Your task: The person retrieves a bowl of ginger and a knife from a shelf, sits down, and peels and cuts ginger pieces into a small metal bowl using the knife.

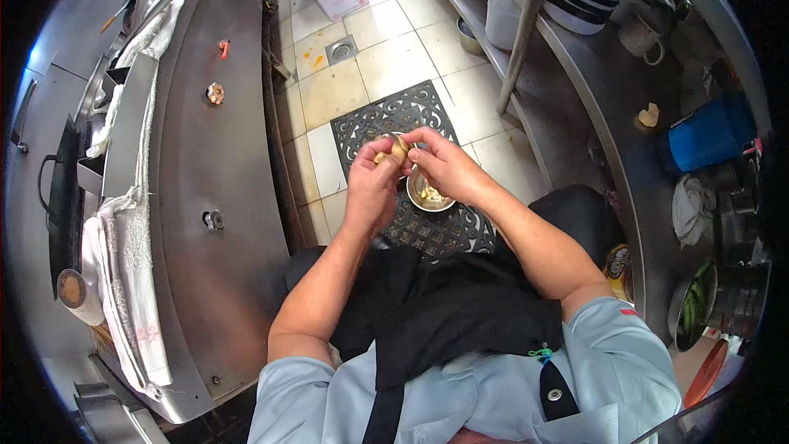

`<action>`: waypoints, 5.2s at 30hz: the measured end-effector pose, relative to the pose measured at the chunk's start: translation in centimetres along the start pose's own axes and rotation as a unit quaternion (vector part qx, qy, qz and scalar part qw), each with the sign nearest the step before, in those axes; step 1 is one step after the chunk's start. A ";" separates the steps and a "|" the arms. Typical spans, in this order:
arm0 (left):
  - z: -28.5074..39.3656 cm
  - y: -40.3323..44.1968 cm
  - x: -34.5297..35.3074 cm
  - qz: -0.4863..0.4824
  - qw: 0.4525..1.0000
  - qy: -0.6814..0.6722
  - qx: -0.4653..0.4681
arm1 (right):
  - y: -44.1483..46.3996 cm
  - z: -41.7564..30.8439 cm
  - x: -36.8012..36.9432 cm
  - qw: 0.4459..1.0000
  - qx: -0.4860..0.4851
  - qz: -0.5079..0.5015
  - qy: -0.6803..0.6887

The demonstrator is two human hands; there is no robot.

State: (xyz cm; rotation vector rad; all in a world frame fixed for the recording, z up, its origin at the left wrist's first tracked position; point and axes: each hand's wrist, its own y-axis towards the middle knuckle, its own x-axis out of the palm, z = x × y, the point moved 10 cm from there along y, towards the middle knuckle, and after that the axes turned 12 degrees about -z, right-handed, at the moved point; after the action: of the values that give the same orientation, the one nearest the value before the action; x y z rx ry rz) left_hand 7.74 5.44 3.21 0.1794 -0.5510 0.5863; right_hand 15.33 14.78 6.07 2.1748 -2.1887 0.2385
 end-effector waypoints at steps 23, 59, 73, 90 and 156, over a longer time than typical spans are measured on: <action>0.4 0.2 -0.5 0.024 0.993 -0.103 -0.056 | -0.2 1.2 -1.4 0.999 0.013 0.031 -0.025; -1.0 0.2 -1.1 0.038 0.981 -0.165 -0.090 | -0.6 -0.8 0.4 1.000 0.010 -0.029 -0.006; -2.6 -0.4 -1.7 0.039 0.963 -0.226 -0.138 | 0.4 0.4 -0.5 0.986 -0.073 0.011 -0.148; -2.7 0.6 -2.2 0.043 0.984 -0.139 -0.106 | 0.2 1.9 -0.4 0.999 0.015 0.019 0.023; 0.2 0.4 -1.5 -0.005 1.000 -0.009 -0.012 | 0.3 1.7 0.4 0.997 0.023 -0.011 0.069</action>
State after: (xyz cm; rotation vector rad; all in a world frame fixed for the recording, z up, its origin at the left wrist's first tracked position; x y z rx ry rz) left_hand 6.36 5.02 2.62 0.1638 -0.5738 0.5689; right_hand 15.17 14.15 4.44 2.1326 -2.1047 0.4285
